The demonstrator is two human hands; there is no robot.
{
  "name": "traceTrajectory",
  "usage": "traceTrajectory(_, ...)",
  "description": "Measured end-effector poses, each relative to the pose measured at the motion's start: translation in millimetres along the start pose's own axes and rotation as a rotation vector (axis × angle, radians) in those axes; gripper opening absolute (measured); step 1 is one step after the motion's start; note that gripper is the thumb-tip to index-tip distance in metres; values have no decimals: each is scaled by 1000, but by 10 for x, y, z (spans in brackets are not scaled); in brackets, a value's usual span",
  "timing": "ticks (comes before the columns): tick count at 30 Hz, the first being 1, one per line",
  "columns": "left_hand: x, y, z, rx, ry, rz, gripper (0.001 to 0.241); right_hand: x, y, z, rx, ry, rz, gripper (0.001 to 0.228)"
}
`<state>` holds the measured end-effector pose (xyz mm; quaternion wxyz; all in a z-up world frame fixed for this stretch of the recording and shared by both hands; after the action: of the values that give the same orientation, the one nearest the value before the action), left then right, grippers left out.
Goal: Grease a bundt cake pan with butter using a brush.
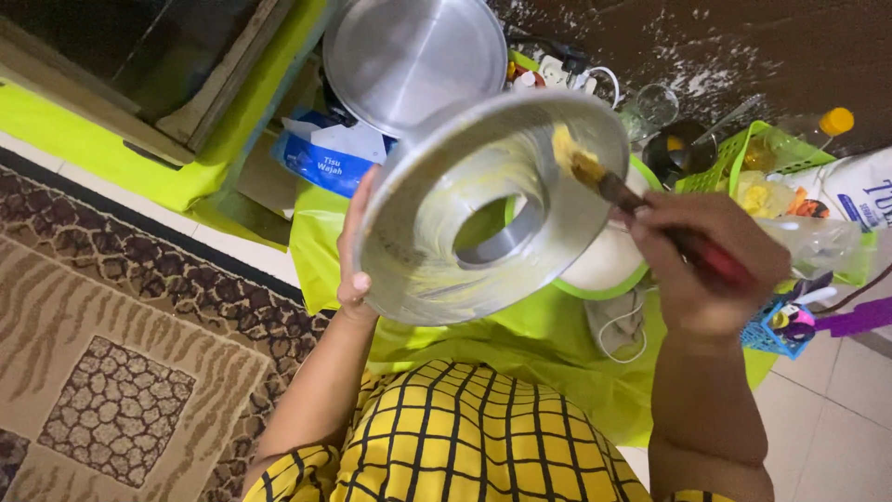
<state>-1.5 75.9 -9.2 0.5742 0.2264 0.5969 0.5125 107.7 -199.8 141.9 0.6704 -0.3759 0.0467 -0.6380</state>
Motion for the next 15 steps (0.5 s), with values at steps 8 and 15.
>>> traceTrajectory(8,-86,-56,82,-22,11,-97,116,-915,-62,230,276,-160,41,14)
traceTrajectory(15,116,-212,145,-46,51,-175,116,-1492,-347,100,435,-667,481,25)
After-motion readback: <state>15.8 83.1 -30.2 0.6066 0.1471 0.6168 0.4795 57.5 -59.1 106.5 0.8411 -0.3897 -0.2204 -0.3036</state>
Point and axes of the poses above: each hand's wrist, its own z-axis towards the middle knuckle, its own x-axis out of the back of the hand, y = z × x, the point moved 5 cm from there along z, towards the middle knuckle, and after that the axes turned 12 degrees about x, right-handed, at the moved point
